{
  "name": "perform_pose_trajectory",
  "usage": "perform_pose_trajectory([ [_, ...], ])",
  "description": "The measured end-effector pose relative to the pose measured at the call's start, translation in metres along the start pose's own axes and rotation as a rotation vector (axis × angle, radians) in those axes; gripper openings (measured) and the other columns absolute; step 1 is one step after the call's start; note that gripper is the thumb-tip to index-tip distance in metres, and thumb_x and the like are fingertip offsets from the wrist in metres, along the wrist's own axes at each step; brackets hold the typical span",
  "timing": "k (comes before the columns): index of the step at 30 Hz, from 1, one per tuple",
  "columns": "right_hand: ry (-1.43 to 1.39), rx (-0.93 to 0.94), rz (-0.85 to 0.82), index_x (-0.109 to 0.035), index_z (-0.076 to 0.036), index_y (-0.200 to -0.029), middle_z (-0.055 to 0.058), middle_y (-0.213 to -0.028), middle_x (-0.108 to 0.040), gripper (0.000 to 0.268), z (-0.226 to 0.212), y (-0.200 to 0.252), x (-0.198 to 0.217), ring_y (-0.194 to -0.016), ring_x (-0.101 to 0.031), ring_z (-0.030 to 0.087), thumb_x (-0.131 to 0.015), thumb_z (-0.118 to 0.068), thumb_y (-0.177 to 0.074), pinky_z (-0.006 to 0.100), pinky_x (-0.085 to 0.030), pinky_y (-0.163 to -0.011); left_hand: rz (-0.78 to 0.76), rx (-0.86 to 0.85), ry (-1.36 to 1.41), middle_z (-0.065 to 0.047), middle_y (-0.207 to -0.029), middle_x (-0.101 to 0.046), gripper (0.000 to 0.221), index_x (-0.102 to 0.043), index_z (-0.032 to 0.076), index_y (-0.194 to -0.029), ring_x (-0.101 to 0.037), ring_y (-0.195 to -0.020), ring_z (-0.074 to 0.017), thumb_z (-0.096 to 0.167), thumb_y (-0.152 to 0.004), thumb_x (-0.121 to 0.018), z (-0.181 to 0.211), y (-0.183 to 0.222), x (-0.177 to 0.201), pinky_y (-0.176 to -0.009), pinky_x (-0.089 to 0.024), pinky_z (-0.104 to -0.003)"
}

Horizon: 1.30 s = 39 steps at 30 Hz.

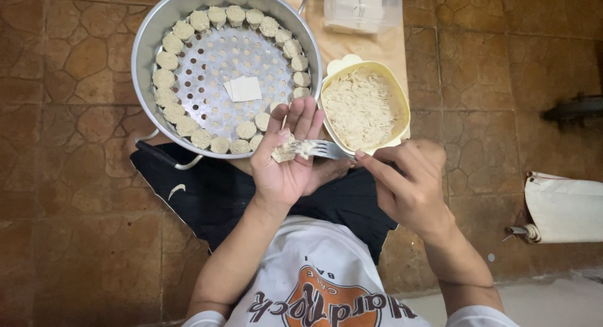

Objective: Filling dumpling wrappers with a mixture using a fork and arranging them in a large metal steamer tray.

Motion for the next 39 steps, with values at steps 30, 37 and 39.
perform_pose_trajectory([
  [30,0.218,0.151,-0.073,-0.082,-0.010,-0.114,0.014,-0.090,-0.068,0.036,0.002,0.012,-0.001,-0.068,-0.055,0.027,-0.058,-0.001,-0.090,0.038,-0.051,-0.066,0.133,0.118,-0.207,-0.013,-0.121,-0.071,0.025,-0.049,0.017,-0.130,-0.066,-0.121,-0.0328,0.022,-0.106,-0.046,-0.007,0.002,0.005,-0.109,-0.053,-0.061],
  [37,0.150,0.134,-0.007,-0.083,-0.007,-0.114,0.014,-0.089,-0.065,0.038,0.003,0.009,0.006,-0.070,-0.055,0.028,-0.055,0.002,-0.092,0.038,-0.052,-0.064,0.105,0.042,-0.239,-0.019,-0.117,-0.072,0.025,-0.050,0.010,-0.127,-0.068,-0.115,-0.0352,0.011,-0.102,-0.045,-0.004,0.002,0.001,-0.113,-0.048,-0.058],
  [39,0.227,0.190,-0.058,-0.081,-0.011,-0.119,0.012,-0.089,-0.065,0.040,-0.009,0.005,-0.004,-0.068,-0.058,0.024,-0.056,-0.002,-0.089,0.036,-0.053,-0.063,0.095,0.079,-0.193,-0.025,-0.119,-0.070,0.024,-0.050,0.008,-0.125,-0.067,-0.115,-0.0394,0.012,-0.102,-0.045,-0.009,0.003,0.002,-0.110,-0.050,-0.060],
])
Point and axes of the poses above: each hand's wrist, its own y-axis away from the middle knuckle, its own x-axis out of the back of the hand, z = x × y, the point moved 8 cm from there along -y, towards the middle knuckle
